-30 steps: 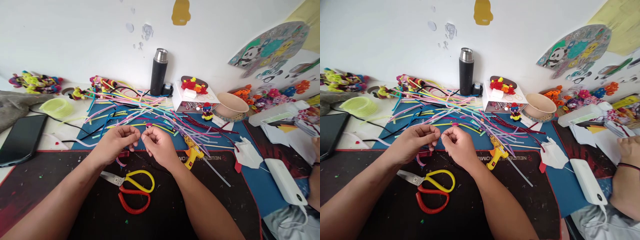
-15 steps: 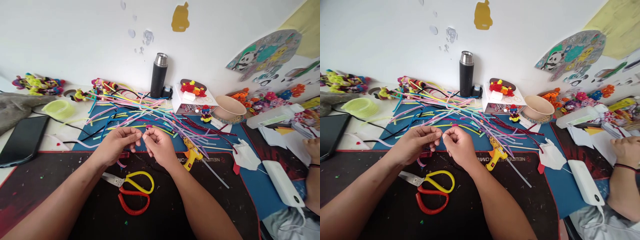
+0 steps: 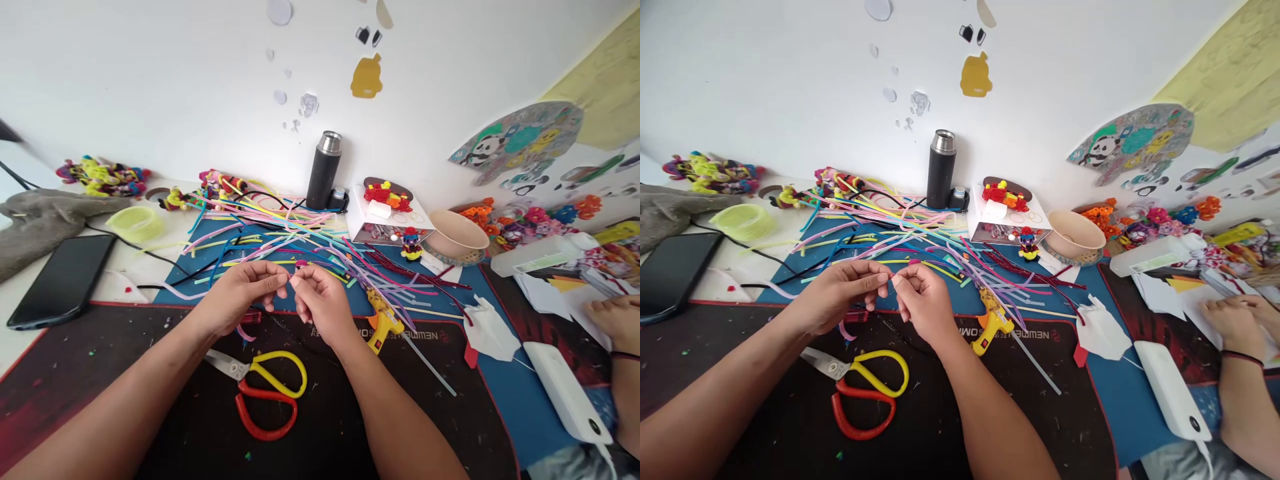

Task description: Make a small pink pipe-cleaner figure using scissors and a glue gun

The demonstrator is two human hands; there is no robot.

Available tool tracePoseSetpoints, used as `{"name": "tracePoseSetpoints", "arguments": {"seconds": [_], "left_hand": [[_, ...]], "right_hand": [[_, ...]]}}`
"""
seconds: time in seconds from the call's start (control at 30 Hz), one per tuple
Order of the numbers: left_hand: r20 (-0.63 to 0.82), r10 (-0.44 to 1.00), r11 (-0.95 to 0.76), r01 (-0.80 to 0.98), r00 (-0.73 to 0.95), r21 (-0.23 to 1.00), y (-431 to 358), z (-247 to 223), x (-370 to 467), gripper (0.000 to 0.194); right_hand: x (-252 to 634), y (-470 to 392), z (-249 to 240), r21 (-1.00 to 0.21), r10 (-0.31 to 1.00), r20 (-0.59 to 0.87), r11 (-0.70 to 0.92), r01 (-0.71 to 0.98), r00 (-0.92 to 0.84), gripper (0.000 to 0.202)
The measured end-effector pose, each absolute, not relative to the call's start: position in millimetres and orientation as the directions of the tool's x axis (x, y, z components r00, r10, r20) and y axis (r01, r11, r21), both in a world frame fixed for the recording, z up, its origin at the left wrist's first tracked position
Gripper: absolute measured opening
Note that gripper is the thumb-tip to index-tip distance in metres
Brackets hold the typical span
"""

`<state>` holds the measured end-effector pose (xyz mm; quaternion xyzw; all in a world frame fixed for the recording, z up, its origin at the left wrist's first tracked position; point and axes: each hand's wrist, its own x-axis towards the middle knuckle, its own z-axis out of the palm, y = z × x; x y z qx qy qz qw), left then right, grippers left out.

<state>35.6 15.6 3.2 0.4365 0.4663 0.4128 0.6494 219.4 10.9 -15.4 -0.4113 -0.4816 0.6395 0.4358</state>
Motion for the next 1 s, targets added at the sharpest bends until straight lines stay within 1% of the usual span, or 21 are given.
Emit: {"name": "tracePoseSetpoints", "arguments": {"seconds": [0.13, 0.37, 0.5, 0.63, 0.83, 1.0], "left_hand": [[-0.226, 0.945, 0.257, -0.112, 0.235, 0.960, 16, 2, 34, 0.047], [-0.205, 0.946, 0.214, -0.007, 0.251, 0.977, 17, -2, 29, 0.036], [-0.209, 0.949, 0.198, 0.071, 0.237, 0.978, 17, 3, 28, 0.041], [-0.211, 0.954, 0.184, 0.138, 0.214, 0.973, 17, 7, 27, 0.047], [-0.226, 0.941, 0.201, 0.123, 0.251, 0.972, 17, 3, 23, 0.042], [-0.232, 0.933, 0.206, 0.119, 0.276, 0.971, 18, 1, 20, 0.037]], "right_hand": [[219, 10, -16, -0.976, 0.946, -0.111, -0.162, -0.148, -0.304, 0.031], [218, 10, -15, -0.982, 0.939, -0.120, -0.161, -0.103, -0.323, 0.033], [218, 10, -14, -0.983, 0.929, -0.121, -0.161, -0.088, -0.348, 0.034], [218, 11, -14, -0.986, 0.934, -0.121, -0.153, -0.071, -0.337, 0.035], [219, 11, -14, -0.989, 0.934, -0.107, -0.134, -0.058, -0.341, 0.029], [219, 10, -14, -0.989, 0.936, -0.114, -0.140, -0.056, -0.334, 0.031]]}}
